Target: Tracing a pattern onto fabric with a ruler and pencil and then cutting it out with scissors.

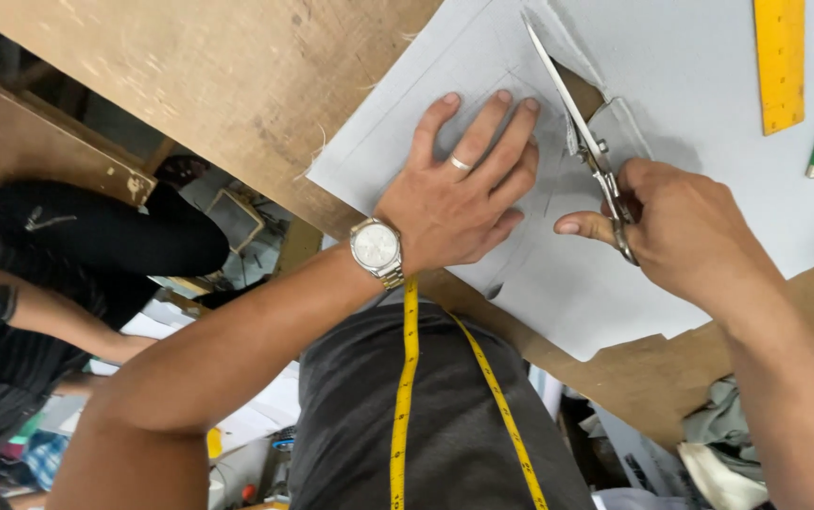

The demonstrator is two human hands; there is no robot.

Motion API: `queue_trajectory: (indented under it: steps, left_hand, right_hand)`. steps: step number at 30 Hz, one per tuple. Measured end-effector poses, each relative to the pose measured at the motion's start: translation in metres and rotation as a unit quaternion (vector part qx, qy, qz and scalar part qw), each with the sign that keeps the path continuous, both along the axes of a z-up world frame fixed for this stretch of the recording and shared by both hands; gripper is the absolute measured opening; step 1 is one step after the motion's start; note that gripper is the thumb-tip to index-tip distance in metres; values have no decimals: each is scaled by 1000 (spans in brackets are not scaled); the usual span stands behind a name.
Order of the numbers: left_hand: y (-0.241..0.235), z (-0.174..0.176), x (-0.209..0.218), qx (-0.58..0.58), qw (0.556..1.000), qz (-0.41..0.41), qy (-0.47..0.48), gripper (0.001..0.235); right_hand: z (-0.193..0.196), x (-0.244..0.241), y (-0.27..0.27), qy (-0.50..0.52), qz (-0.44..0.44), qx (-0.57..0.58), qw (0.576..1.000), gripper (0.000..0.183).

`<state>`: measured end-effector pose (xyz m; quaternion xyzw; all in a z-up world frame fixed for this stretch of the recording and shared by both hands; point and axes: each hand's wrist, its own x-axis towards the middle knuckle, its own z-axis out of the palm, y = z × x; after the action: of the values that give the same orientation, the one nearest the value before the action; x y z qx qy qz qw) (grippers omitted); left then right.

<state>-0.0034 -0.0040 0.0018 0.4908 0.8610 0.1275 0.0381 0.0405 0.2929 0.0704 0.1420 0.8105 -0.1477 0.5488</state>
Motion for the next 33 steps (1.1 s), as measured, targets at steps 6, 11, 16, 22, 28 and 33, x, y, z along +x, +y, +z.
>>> queue_trajectory:
  steps: [6,11,16,22,28,33]
  left_hand:
    - [1,-1,2,1,1000,8,-5,77]
    - [1,1,-1,9,1000,12,5,74]
    - [2,2,1,24,999,24,-14,47]
    - [2,2,0,28,999,24,-7,42]
    - [1,-1,2,34,999,26,-11,40]
    - [1,2,0,36,999,36,0,40]
  right_hand:
    - [-9,19,-9,32,-56,-41,997,80]
    - [-9,7,-15,12,-69,-43,997,77]
    - [-11,-4,-24,11,-46,-58,997,82]
    - [-1,-7,-26,1,-83,-49,995,76]
    - [-10,-25,-32,0,-37,-73,997,80]
    - [-13,-21,-23,33,-24,-64,997,83]
